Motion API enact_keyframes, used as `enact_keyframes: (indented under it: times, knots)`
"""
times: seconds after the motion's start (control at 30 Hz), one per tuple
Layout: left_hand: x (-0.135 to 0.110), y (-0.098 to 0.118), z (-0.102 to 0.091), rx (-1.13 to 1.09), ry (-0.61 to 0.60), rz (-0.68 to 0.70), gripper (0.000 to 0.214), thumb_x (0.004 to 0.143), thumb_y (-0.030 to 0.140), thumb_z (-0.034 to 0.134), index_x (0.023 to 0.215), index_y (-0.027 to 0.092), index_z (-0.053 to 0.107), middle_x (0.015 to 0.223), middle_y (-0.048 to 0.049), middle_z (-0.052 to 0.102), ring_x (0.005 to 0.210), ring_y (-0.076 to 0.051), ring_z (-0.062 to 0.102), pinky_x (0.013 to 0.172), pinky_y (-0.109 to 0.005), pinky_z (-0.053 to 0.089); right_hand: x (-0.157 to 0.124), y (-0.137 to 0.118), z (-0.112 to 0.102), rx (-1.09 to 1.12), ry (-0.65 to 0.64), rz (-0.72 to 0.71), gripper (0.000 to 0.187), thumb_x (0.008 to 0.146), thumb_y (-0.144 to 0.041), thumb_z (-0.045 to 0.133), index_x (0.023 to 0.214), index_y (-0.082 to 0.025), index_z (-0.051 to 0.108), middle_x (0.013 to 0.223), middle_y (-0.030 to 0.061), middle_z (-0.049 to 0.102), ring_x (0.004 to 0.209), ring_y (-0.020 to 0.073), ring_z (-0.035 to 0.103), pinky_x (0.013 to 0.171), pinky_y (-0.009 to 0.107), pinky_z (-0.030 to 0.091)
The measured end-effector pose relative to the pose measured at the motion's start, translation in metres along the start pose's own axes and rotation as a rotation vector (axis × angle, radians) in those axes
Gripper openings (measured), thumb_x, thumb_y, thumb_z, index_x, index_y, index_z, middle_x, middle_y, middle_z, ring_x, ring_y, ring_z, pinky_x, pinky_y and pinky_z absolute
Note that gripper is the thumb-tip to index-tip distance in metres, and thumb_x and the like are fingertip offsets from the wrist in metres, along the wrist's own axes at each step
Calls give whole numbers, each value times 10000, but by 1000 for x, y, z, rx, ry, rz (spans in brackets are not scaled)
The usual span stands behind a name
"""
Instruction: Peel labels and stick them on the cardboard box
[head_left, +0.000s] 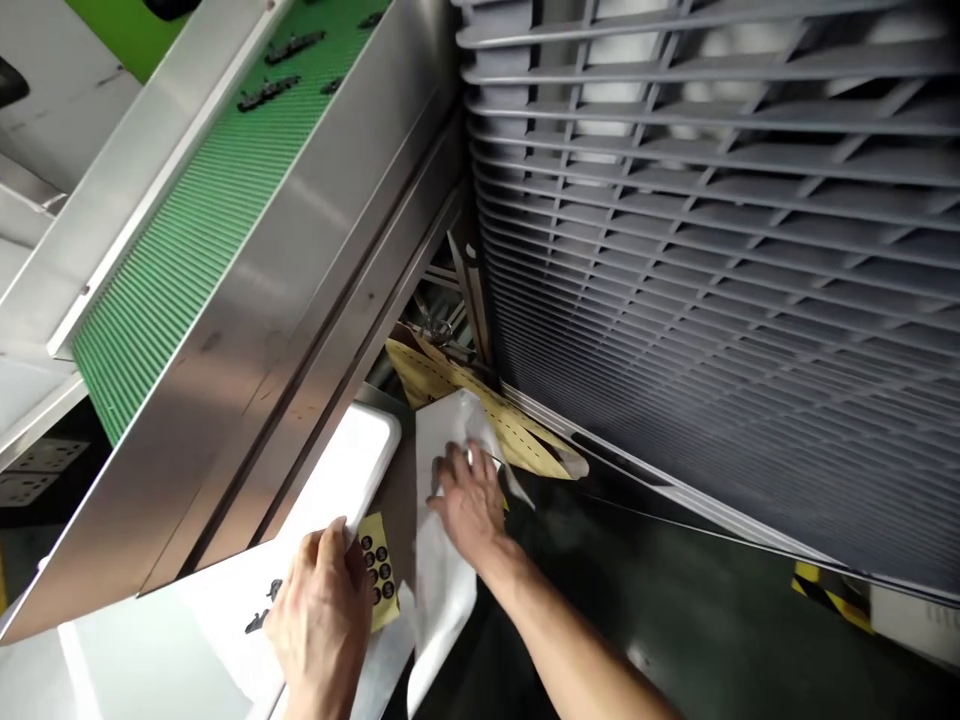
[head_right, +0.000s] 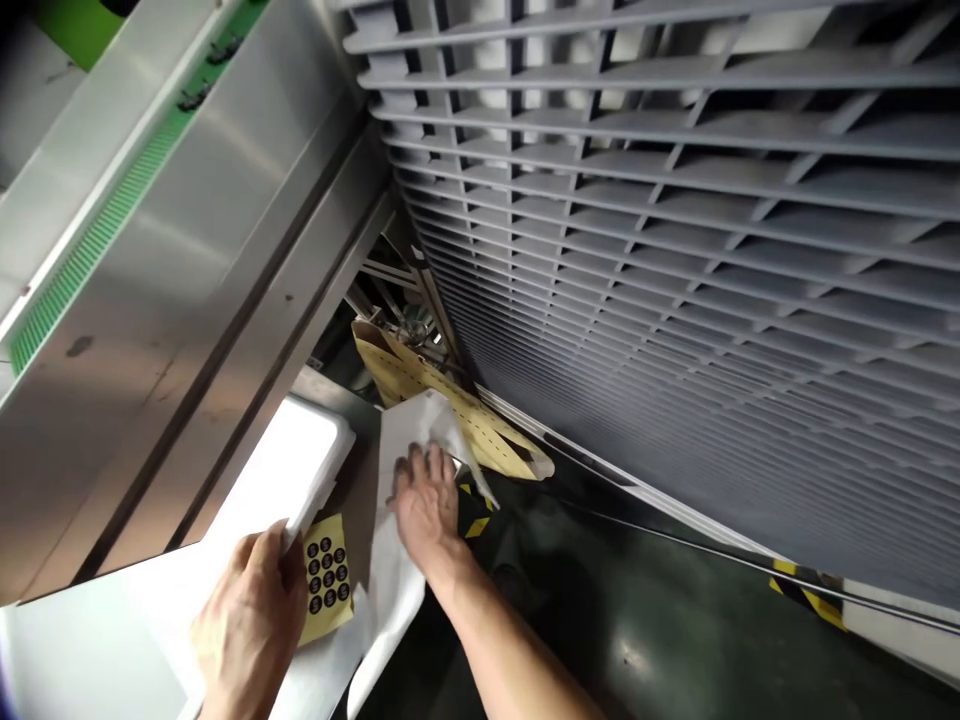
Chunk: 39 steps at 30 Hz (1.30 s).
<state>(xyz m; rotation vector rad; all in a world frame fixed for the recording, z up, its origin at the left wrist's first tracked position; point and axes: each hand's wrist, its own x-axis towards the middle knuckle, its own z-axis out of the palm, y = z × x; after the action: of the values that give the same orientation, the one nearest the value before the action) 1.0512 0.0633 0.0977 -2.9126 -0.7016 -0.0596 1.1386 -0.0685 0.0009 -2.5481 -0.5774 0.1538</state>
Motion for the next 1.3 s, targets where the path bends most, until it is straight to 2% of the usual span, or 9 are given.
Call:
enact_keyframes:
  times: [0.2, 0.37, 0.57, 0.63, 0.73, 0.9, 1.0, 1.2, 1.3]
  knots:
    - [4, -8, -6, -44, 9, -18, 255, 917, 339, 431, 1118, 227, 539, 1009, -56, 638, 600, -151, 547, 475, -263, 328, -35, -1, -2, 106, -182, -415, 348, 918, -231, 463, 1247, -180, 562, 1317, 41, 557, 1357, 255, 307, 1160, 439, 217]
    - [4, -7, -12, -113, 0, -60, 231, 910, 296, 439, 1101, 220, 544, 1019, -58, 628, 653, -153, 564, 523, -263, 353, -12, -2, -17, 118, -168, -166, 408, 920, -425, 484, 1272, -225, 531, 1150, 69, 643, 993, 244, 591, 903, 441, 453]
    - [3, -11, -6, -164, 28, -15, 211, 897, 293, 455, 1061, 214, 563, 982, -59, 631, 663, -159, 577, 546, -259, 375, 26, -10, -8, 88, -86, 8, 325, 904, -376, 497, 838, -125, 693, 1033, 187, 629, 1082, 348, 503, 945, 524, 369]
    - [2, -12, -5, -171, 30, 0, 217, 898, 294, 457, 1067, 212, 564, 980, -59, 630, 673, -162, 580, 548, -259, 378, 26, -13, -6, 125, -83, 4, 193, 861, -222, 538, 985, -149, 667, 1205, 160, 574, 1144, 309, 471, 963, 452, 379]
    - [1, -11, -6, -160, 27, 3, 226, 908, 301, 444, 1077, 213, 564, 990, -56, 628, 685, -163, 575, 557, -266, 371, 26, -17, -2, 220, -122, 57, 390, 791, -118, 568, 1169, -217, 577, 1247, 82, 579, 1100, 218, 533, 893, 319, 440]
    - [3, -8, -12, -153, 30, -11, 229, 896, 289, 457, 1081, 212, 567, 983, -55, 637, 694, -167, 574, 563, -274, 363, 47, -15, 3, 344, -240, 315, 221, 876, -392, 488, 835, -248, 651, 744, 8, 685, 677, 181, 637, 549, 266, 443]
    - [5, -6, -14, -138, 14, -9, 236, 901, 290, 453, 1084, 200, 570, 996, -52, 641, 705, -168, 583, 551, -274, 371, 55, 0, -5, 362, -289, 404, 247, 849, -420, 499, 809, -228, 649, 738, 28, 687, 661, 196, 640, 512, 265, 420]
    - [3, -1, -16, -107, -43, -28, 226, 912, 282, 466, 1097, 207, 571, 988, -24, 630, 707, -145, 572, 539, -261, 384, 40, 19, -26, 316, -344, 303, 348, 746, -224, 575, 1093, -214, 592, 1024, 73, 687, 952, 241, 626, 733, 295, 452]
    - [3, 1, -17, -103, -41, -36, 219, 909, 268, 476, 1099, 206, 567, 988, -19, 626, 721, -141, 575, 540, -258, 389, 37, 13, -25, 328, -444, 157, 309, 726, -217, 601, 1029, -265, 638, 1009, 26, 698, 960, 221, 627, 762, 276, 445]
